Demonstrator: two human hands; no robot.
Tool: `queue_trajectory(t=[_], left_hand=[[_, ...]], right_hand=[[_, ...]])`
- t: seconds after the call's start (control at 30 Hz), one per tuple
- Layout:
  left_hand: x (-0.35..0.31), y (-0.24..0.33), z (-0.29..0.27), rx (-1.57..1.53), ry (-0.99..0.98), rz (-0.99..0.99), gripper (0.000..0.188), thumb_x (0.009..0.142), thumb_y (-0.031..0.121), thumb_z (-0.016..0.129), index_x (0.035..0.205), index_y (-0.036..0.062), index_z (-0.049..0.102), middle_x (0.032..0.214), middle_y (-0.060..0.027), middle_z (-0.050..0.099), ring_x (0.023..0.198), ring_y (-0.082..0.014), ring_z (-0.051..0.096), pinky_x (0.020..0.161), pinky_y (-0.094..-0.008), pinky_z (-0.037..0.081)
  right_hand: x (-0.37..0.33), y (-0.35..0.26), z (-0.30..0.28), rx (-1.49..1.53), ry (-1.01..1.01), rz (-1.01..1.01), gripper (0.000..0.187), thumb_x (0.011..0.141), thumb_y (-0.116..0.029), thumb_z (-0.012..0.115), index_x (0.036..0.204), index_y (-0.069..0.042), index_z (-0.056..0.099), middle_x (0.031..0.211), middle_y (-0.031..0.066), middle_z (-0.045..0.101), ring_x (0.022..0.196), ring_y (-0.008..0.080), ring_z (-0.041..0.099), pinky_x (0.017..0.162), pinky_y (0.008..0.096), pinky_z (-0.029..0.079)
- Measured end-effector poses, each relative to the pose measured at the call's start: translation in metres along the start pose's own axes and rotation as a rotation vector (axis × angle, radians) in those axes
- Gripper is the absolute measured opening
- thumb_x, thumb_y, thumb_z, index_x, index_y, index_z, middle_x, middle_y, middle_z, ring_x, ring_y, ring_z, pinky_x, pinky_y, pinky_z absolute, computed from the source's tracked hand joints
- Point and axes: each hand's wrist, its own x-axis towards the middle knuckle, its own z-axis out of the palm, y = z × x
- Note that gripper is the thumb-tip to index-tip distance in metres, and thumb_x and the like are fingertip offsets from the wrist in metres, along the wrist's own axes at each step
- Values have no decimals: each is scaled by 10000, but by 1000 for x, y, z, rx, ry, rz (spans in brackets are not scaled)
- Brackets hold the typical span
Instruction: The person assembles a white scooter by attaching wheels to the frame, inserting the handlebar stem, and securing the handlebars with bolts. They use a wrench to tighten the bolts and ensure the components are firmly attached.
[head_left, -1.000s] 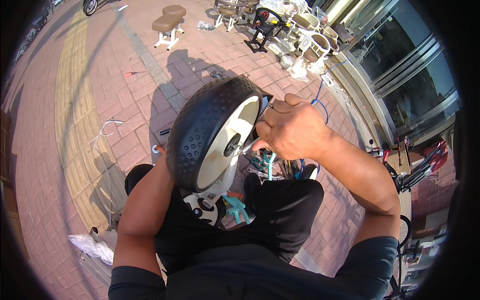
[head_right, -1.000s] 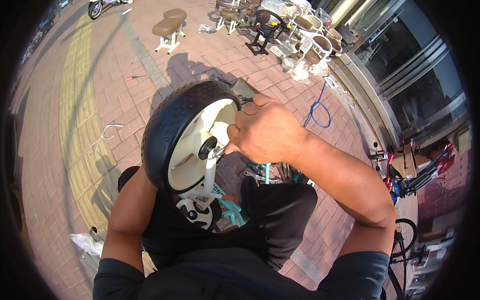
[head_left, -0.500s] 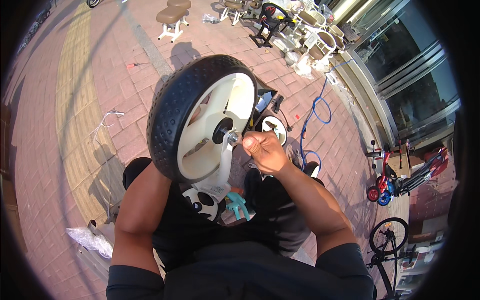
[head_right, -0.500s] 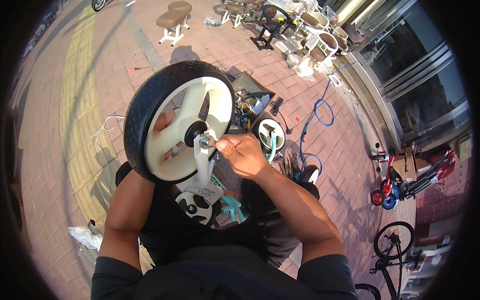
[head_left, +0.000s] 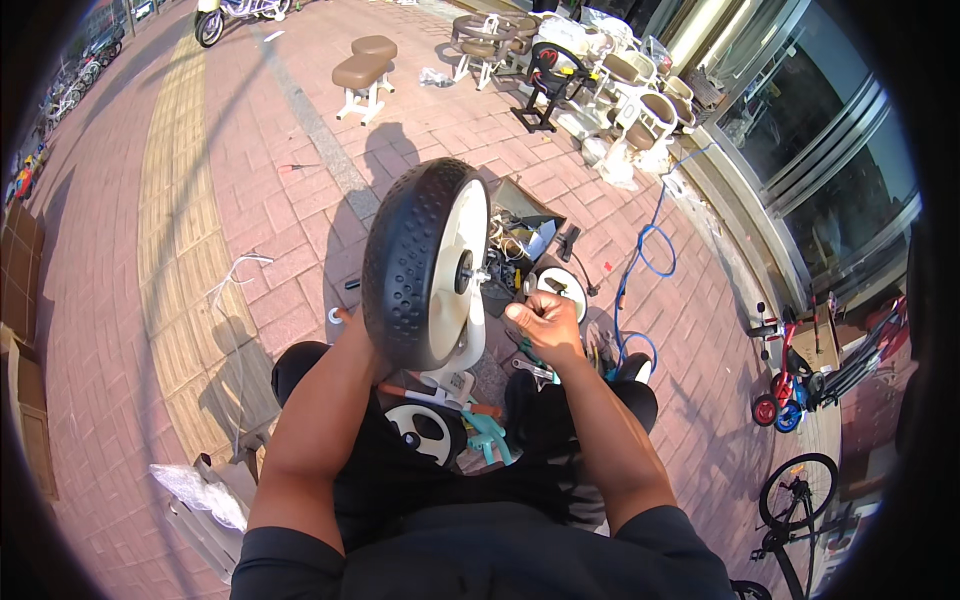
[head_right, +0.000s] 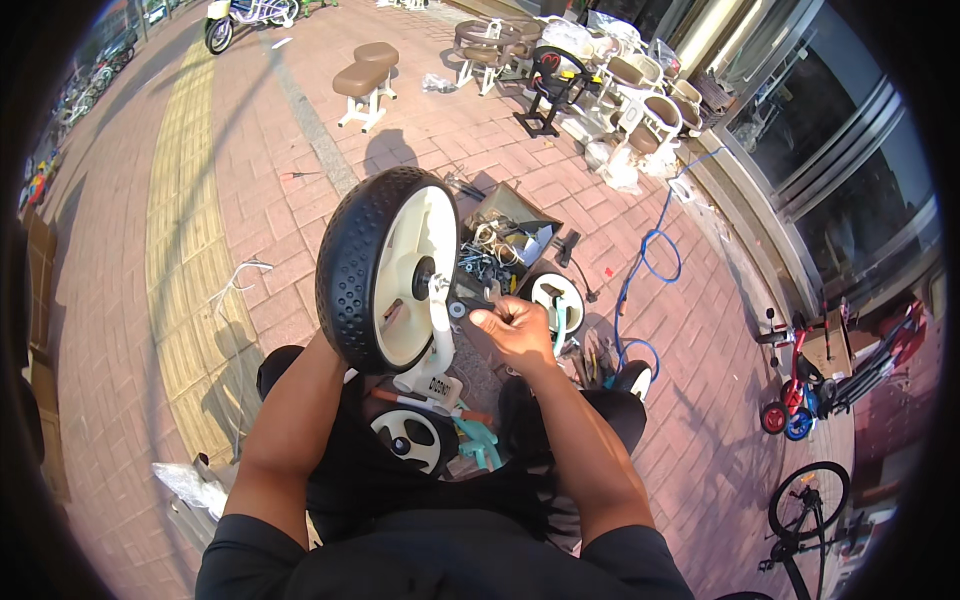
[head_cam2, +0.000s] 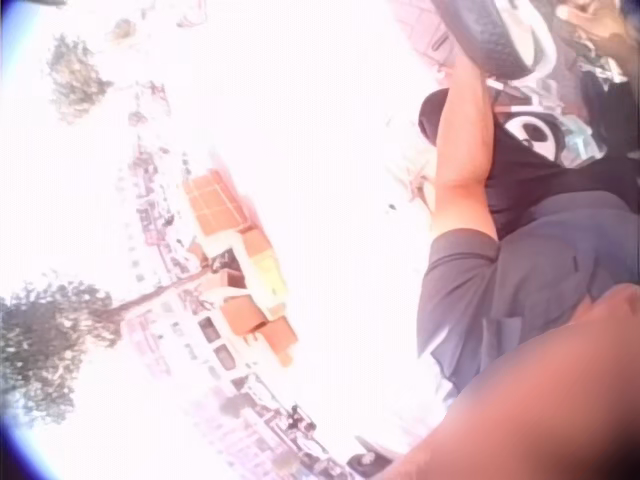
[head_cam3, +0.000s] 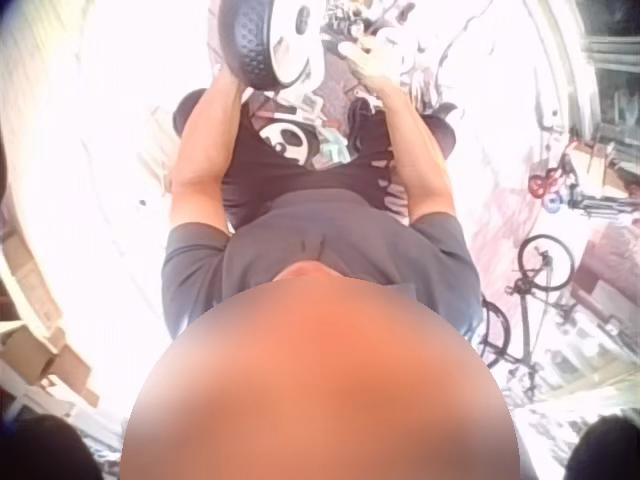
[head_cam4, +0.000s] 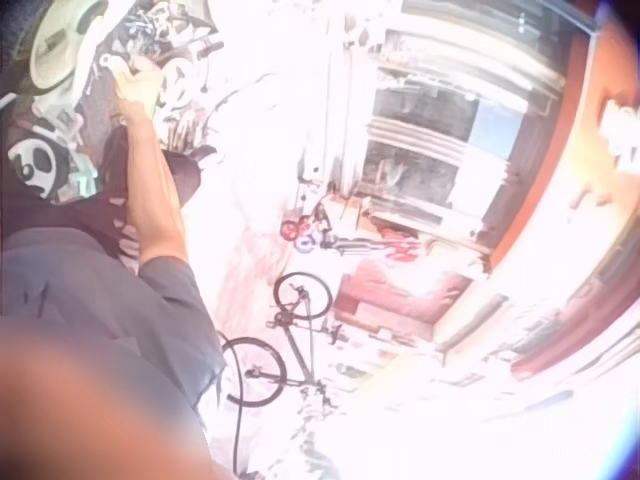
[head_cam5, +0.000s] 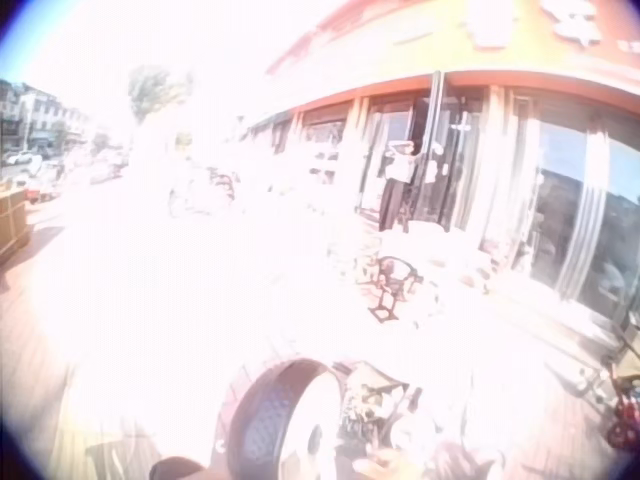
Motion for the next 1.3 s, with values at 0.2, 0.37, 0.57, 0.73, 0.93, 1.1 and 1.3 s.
queue_trajectory(t=[0.2,0.37,0.57,0.73,0.93,1.1,1.3], left_hand=[[13,-9,-6,46,20,1,538,1104,469,398,1199,-3,637,963,-71,715,772,-128,699,585,-215,565],[16,-3,-21,-37,-4,42,346,1097,254,461,1263,-16,600,1086,-101,713,833,-154,721,734,-276,626],[8,10,-41,-214,-80,47,332,1072,283,501,1226,9,607,1009,-90,678,783,-154,674,687,-274,577],[1,22,-46,-353,-187,-6,322,1051,307,535,1196,30,613,945,-81,649,741,-155,636,647,-273,535],[6,32,-54,-465,-315,-63,315,1026,336,575,1159,55,620,868,-70,615,691,-155,589,600,-271,486],[13,36,-52,-487,-508,-84,311,1005,360,608,1129,75,626,804,-61,586,650,-156,550,561,-270,444],[11,50,-42,-372,-150,-33,551,1018,584,521,1107,45,589,780,-68,524,659,-162,506,585,-293,451]], right_hand=[[-47,-44,38,-29,-140,-289,499,849,-144,850,1271,-12,619,869,8,691,765,68,634,655,232,495],[-71,5,74,-700,29,-483,479,779,-126,821,1229,-77,663,797,115,720,722,287,723,663,369,559],[-84,71,45,-503,38,38,362,802,-175,833,1124,-51,723,912,158,728,847,299,738,762,377,569],[-62,95,42,-470,-43,45,537,766,-268,874,1221,-45,693,1129,185,714,1039,335,707,884,388,547],[-51,101,34,-673,-258,19,697,702,-338,908,1297,-79,654,1244,176,681,1141,353,662,943,409,525],[-50,87,35,-711,-471,-7,708,669,-376,914,1256,-73,659,1194,156,689,1077,353,673,935,416,524],[-71,56,47,-448,-547,68,695,649,-390,899,1192,-55,624,1072,152,701,972,337,694,851,405,531]])
